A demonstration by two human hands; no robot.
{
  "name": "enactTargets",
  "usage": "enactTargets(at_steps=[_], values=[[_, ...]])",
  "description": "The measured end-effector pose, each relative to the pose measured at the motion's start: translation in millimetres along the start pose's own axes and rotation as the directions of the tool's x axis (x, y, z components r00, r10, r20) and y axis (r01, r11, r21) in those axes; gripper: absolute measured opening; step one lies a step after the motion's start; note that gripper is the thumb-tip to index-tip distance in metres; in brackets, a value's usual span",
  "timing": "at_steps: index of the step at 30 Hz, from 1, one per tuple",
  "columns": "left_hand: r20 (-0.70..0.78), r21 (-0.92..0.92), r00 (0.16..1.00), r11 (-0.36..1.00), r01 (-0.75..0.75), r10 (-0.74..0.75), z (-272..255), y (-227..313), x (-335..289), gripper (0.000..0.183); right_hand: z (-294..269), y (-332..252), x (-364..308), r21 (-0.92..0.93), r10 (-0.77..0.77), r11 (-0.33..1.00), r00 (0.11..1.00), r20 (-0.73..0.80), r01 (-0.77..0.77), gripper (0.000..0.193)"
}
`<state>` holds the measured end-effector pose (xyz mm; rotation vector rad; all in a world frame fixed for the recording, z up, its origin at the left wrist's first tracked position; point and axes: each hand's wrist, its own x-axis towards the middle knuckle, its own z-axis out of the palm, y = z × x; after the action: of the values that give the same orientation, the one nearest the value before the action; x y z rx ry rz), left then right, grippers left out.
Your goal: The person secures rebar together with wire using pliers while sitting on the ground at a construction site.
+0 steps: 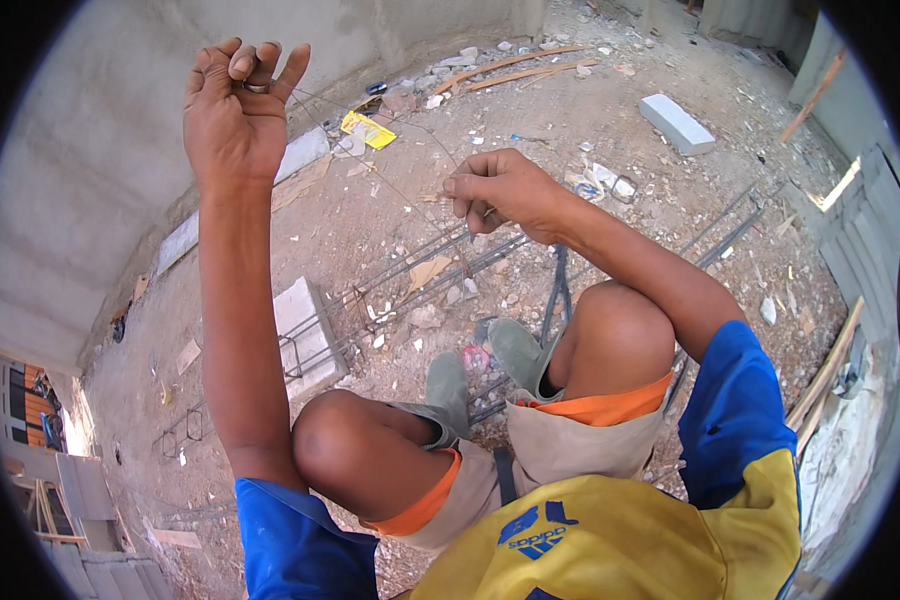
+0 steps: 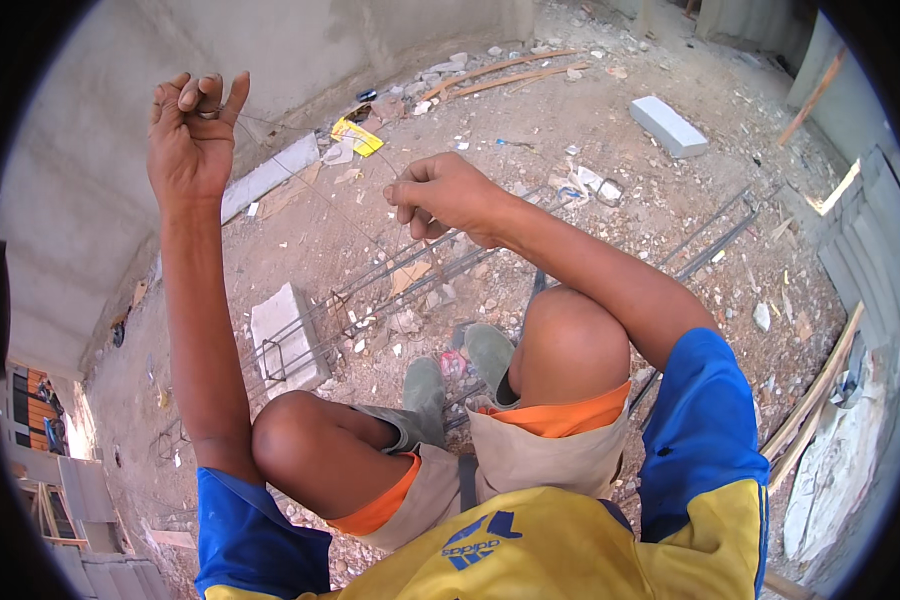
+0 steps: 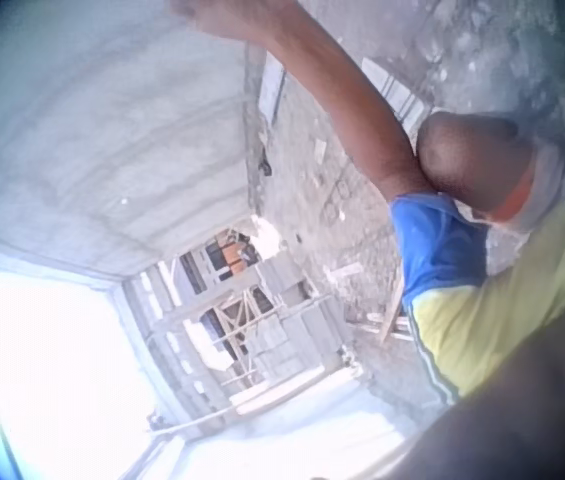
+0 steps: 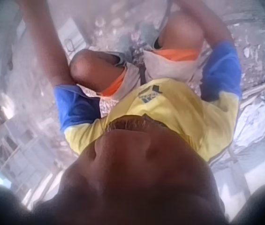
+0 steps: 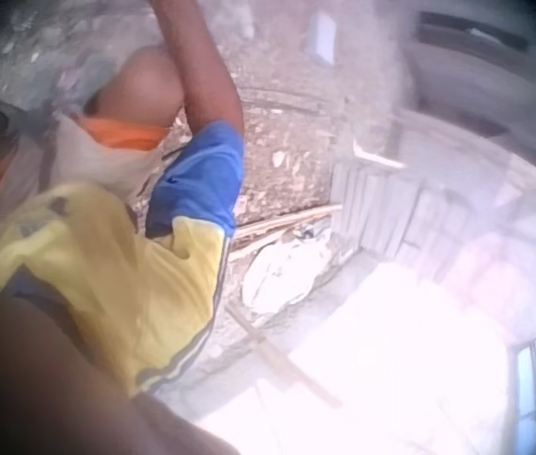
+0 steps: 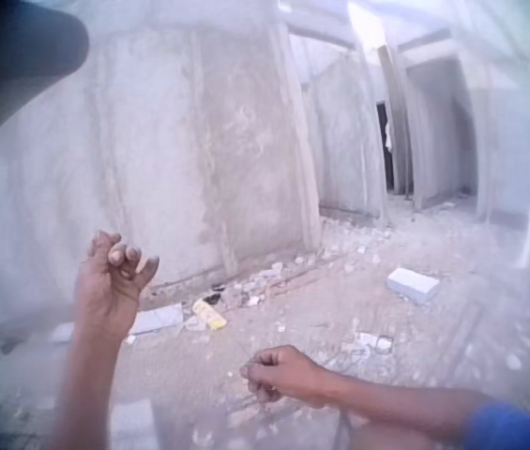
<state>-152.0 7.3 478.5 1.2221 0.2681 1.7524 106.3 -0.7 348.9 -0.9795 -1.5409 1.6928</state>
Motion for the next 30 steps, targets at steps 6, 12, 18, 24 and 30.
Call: enactTargets(at_steps=[6, 12, 18, 24, 30], values=[[0.002, 0.240, 0.974, 0.946, -0.219, 0.225, 81.5, -6.6, 15.5, 0.020, 5.9, -4.5, -5.6, -0.149, 0.039, 0.989, 0.995, 0.096, -0.024, 0.028], [0.019, 0.098, 0.947, 0.942, -0.320, 0.320, 86.3, 10.8, 48.2, 0.018, -6.3, -0.4, -2.7, -0.823, -0.600, 0.480, 0.798, -0.054, 0.305, 0.033], [-0.008, -0.028, 0.928, 0.928, -0.372, 0.372, 54.4, 35.5, 70.6, 0.019, 6.5, -18.8, -7.1, 0.093, 0.112, 0.988, 0.984, 0.138, -0.126, 0.029], [-0.071, 0.090, 0.884, 0.885, -0.456, 0.463, 70.2, 8.0, 56.4, 0.012, 3.6, -3.4, 5.4, 0.232, 0.128, 0.954, 0.956, 0.264, -0.192, 0.048], [-0.185, 0.204, 0.811, 0.829, -0.521, 0.555, 56.7, 33.4, 46.5, 0.012, 0.9, -6.1, 1.0, 0.328, 0.015, 0.937, 0.955, 0.298, -0.117, 0.051]])
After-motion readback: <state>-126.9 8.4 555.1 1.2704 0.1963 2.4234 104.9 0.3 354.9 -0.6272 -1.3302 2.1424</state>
